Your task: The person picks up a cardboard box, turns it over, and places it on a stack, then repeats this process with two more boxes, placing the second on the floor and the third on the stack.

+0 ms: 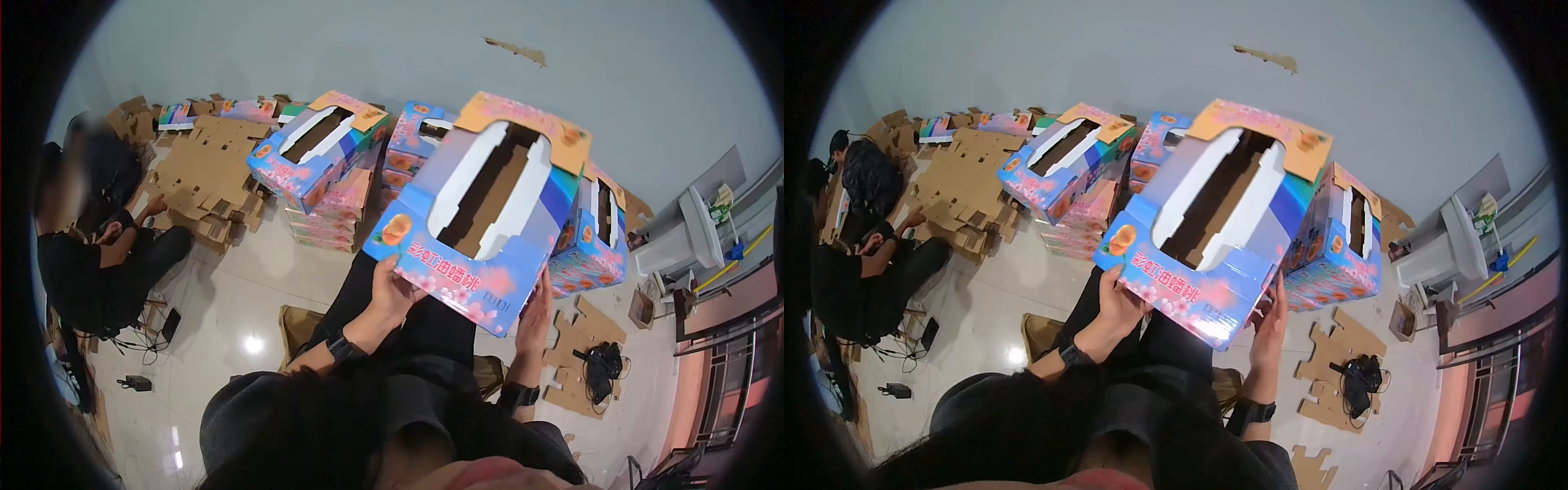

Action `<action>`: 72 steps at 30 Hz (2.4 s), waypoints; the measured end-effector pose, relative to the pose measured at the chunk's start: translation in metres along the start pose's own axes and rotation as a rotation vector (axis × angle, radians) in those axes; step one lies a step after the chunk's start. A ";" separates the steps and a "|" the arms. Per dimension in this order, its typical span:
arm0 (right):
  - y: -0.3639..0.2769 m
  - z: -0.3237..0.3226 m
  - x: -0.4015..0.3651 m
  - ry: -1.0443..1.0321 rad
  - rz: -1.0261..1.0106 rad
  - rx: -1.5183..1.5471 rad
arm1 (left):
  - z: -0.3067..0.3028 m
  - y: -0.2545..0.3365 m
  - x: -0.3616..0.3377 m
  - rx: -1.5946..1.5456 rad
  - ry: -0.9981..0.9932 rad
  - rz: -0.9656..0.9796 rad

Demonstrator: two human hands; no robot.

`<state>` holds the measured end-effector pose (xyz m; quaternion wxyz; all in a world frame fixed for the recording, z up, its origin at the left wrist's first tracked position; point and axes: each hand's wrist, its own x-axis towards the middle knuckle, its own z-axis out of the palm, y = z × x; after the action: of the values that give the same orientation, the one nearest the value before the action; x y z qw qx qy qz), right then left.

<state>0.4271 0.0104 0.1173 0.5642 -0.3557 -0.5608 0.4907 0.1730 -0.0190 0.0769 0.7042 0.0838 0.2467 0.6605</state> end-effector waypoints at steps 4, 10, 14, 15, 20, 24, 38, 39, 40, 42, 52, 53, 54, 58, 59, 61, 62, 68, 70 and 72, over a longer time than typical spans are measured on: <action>0.048 0.018 -0.021 0.197 0.124 0.331 | 0.001 -0.005 0.002 -0.108 0.029 0.117; 0.067 0.094 -0.056 -0.232 0.119 0.030 | -0.014 -0.007 0.008 -0.145 -0.005 0.209; 0.051 0.126 -0.048 -0.019 0.319 0.531 | -0.023 -0.008 0.009 0.071 -0.090 0.233; 0.049 0.119 -0.039 -0.050 0.399 0.569 | -0.022 -0.011 0.010 0.143 -0.061 0.249; 0.054 0.097 -0.025 0.038 0.490 0.849 | -0.021 -0.019 0.008 0.281 -0.080 0.284; 0.049 0.087 -0.017 0.061 0.436 0.934 | -0.026 -0.028 0.021 0.446 -0.263 0.355; 0.008 -0.046 0.045 0.294 0.005 0.740 | -0.035 -0.026 0.028 0.613 -0.296 -0.009; 0.006 -0.071 0.053 0.325 -0.025 0.682 | -0.032 -0.026 0.028 0.641 -0.318 0.003; 0.004 -0.096 0.061 0.354 -0.057 0.624 | -0.031 -0.028 0.028 0.670 -0.342 0.017; -0.010 -0.119 0.080 0.619 -0.188 0.522 | -0.032 -0.033 0.029 0.671 -0.341 -0.004; -0.032 -0.244 0.140 0.826 -0.006 0.356 | -0.042 -0.045 0.038 0.739 -0.273 0.008; -0.034 -0.249 0.143 0.859 0.062 0.327 | -0.040 -0.044 0.038 0.759 -0.265 0.002; -0.037 -0.252 0.144 0.893 0.132 0.298 | -0.039 -0.043 0.038 0.780 -0.257 -0.007; -0.030 -0.262 0.151 0.922 0.201 0.156 | -0.031 -0.046 0.040 0.822 -0.199 -0.001; -0.028 -0.260 0.152 0.913 0.210 0.164 | -0.032 -0.046 0.040 0.879 -0.183 0.007; -0.031 -0.241 0.153 0.896 0.227 0.183 | -0.030 -0.045 0.039 0.969 -0.173 0.042; -0.026 -0.245 0.155 0.903 0.219 0.188 | -0.027 -0.044 0.038 1.000 -0.181 0.070; -0.004 -0.284 0.161 0.932 0.287 0.225 | -0.028 -0.046 0.041 1.066 -0.193 0.129; -0.002 -0.284 0.165 0.919 0.257 0.232 | -0.027 -0.047 0.041 1.082 -0.193 0.127; -0.001 -0.283 0.169 0.968 0.272 0.211 | -0.027 -0.047 0.042 1.083 -0.193 0.117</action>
<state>0.6863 0.2134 0.1325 0.7229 -0.5530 -0.1316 0.3929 0.2023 0.0106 0.0226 0.5419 0.5076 0.4805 0.4667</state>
